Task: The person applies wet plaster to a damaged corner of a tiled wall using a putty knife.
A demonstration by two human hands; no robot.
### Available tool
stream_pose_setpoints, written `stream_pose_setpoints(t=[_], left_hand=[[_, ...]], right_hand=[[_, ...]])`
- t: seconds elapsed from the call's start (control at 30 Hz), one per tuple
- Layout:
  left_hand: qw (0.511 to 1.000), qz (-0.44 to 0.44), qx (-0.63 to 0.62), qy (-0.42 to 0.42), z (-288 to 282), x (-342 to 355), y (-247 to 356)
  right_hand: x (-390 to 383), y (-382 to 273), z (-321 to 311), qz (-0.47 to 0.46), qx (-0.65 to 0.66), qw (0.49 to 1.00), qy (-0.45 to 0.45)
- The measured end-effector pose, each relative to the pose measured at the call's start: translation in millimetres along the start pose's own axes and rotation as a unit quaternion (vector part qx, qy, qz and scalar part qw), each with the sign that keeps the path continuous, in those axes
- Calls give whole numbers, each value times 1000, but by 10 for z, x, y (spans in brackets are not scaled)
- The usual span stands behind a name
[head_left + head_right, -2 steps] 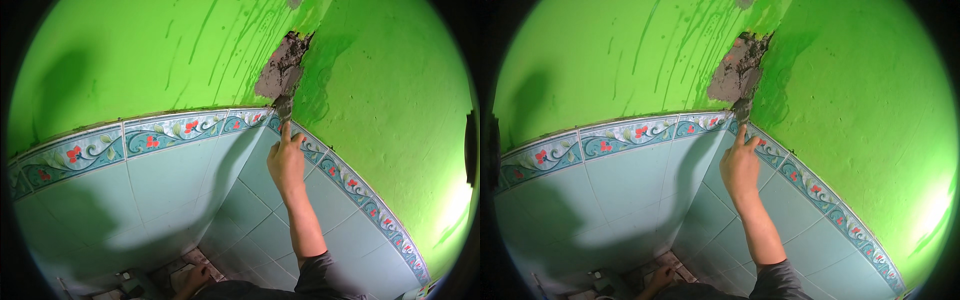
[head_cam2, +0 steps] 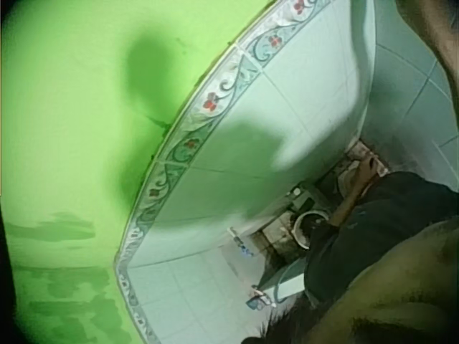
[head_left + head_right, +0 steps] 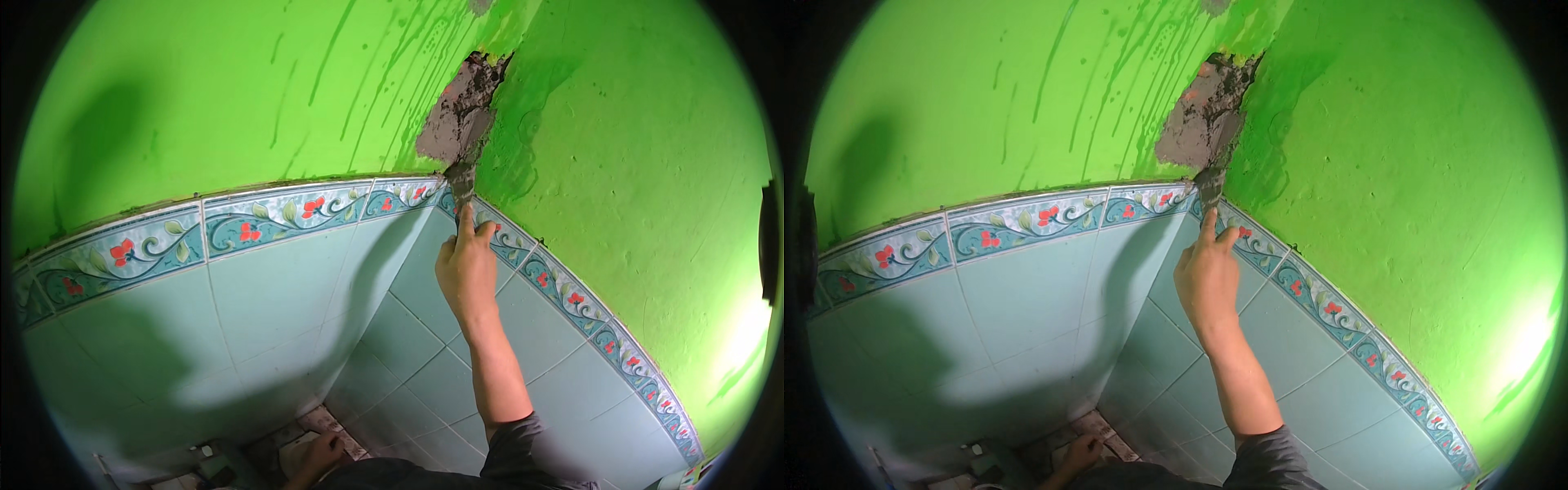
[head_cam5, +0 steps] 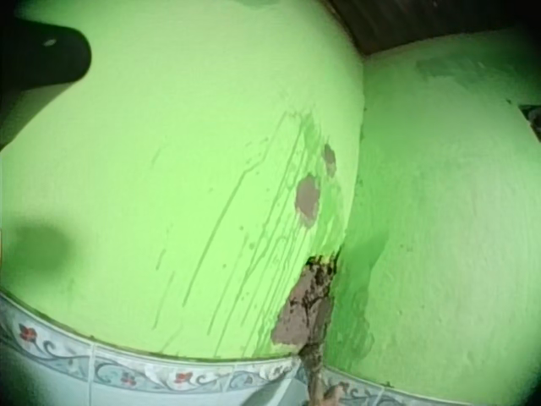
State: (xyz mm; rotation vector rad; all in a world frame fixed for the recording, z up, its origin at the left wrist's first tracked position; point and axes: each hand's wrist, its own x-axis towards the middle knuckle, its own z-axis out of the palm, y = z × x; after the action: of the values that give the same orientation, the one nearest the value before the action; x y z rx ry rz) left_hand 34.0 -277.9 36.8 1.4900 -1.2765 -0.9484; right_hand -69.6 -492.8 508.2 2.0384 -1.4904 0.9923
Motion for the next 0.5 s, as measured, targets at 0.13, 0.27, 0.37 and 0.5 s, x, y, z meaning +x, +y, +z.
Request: stream_pose_setpoints(t=[0.13, 0.27, 0.37, 0.5], left_hand=[[1000, 12, 9, 10, 31, -4, -112], [999, -9, 33, -15, -17, 11, -62], [999, 20, 31, -4, -48, 35, 52], [999, 29, 11, 18, -36, 57, 55]], right_hand=[[-50, 54, -66, -45, 61, 994, 74], [231, 18, -241, -42, 6, 992, 116], [273, 72, -211, -30, -23, 994, 104], [-2, -37, -177, 24, 24, 999, -5]])
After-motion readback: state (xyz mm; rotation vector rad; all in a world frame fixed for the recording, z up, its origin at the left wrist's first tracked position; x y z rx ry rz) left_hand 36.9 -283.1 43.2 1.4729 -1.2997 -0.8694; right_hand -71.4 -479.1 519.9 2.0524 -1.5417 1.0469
